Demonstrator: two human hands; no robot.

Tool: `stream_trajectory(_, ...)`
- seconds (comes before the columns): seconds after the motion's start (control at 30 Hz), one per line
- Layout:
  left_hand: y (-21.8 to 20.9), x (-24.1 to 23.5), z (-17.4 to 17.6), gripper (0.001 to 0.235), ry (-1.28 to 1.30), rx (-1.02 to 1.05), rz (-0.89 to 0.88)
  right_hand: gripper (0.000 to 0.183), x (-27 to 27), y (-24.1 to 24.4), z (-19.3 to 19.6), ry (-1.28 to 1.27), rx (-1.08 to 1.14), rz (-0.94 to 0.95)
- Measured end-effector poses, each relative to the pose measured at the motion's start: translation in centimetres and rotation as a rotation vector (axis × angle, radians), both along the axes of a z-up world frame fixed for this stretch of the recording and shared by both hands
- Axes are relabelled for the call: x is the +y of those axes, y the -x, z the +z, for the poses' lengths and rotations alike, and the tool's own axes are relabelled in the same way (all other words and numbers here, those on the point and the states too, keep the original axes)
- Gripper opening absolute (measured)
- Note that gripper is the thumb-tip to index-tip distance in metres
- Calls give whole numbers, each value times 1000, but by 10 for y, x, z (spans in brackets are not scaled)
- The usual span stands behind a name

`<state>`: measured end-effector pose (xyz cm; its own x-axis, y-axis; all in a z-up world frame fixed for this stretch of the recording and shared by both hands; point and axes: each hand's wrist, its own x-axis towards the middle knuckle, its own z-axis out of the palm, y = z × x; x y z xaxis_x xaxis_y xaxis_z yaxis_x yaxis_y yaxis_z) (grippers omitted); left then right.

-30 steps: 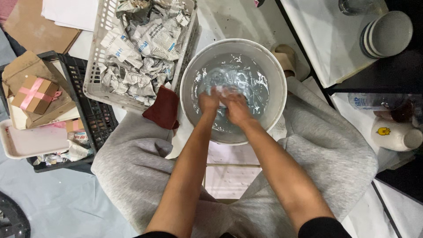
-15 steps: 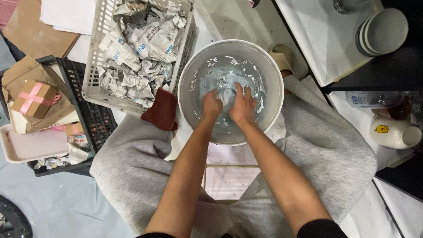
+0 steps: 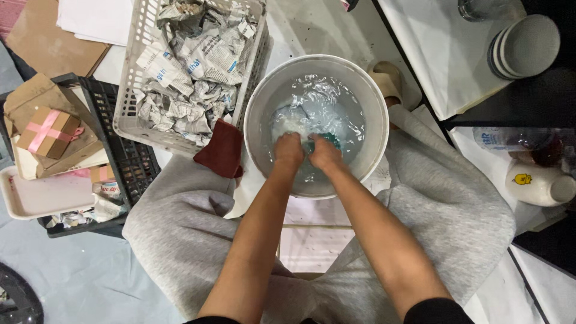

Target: The person washes various ceramic dishes, including bowls, cups, and plates, by hand in a white bucket filled with water. They scrub each item, rinse it, and place it on a nearby shelf to dry.

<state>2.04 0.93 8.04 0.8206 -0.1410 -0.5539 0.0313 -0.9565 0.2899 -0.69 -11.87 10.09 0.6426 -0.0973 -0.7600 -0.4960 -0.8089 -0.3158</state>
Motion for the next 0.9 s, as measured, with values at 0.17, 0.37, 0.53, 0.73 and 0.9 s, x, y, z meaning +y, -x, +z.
stream_trajectory(0.17,-2,-3,43,32,275,-362,-5,71,0,-2,12,-80,-303,-125)
stream_trajectory(0.37,-15,15,113,52,678,-535,-101,56,-12,-3,52,-187,-788,-113)
stream_trajectory(0.53,-30,32,178,49,721,-553,-112,43,-15,-17,117,-272,-882,-45)
stream_trajectory(0.73,-36,53,258,42,794,-564,-242,44,-29,-26,213,-78,-1081,291)
stream_trajectory(0.9,-35,68,318,36,919,-790,-374,47,-39,-24,291,-67,-1262,449)
